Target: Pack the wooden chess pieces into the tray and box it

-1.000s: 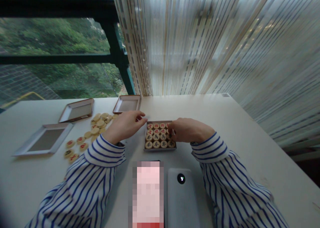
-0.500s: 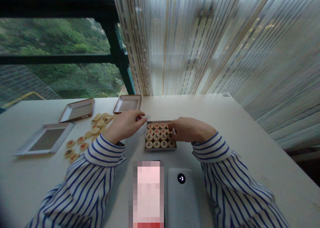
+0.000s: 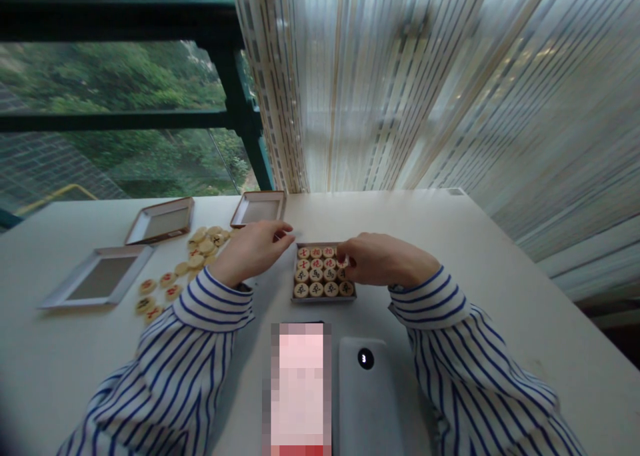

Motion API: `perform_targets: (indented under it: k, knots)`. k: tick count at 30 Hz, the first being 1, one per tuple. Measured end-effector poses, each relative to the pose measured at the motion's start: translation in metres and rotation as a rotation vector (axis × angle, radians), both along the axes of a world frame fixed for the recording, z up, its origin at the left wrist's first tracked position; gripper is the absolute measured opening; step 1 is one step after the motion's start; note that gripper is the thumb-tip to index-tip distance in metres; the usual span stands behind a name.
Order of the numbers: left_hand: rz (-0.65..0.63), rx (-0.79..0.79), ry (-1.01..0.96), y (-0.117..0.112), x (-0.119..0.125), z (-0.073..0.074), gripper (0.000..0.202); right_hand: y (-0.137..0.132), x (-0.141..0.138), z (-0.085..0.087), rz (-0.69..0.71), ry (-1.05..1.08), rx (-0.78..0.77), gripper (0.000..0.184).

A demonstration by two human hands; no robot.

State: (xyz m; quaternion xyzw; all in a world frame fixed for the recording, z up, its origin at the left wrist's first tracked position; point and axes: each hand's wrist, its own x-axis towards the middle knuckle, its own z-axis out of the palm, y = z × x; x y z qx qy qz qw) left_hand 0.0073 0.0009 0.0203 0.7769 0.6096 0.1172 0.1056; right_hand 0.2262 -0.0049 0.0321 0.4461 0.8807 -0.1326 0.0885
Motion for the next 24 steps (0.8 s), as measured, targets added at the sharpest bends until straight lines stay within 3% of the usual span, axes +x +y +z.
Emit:
perform_targets:
  k: [24]
  knots:
    - [-0.049,0.032,-0.004,-0.0016,-0.0005,-0.0010,0.035,-0.0054,-0.0046,0.0060,0.052,0.027,0.103,0.021]
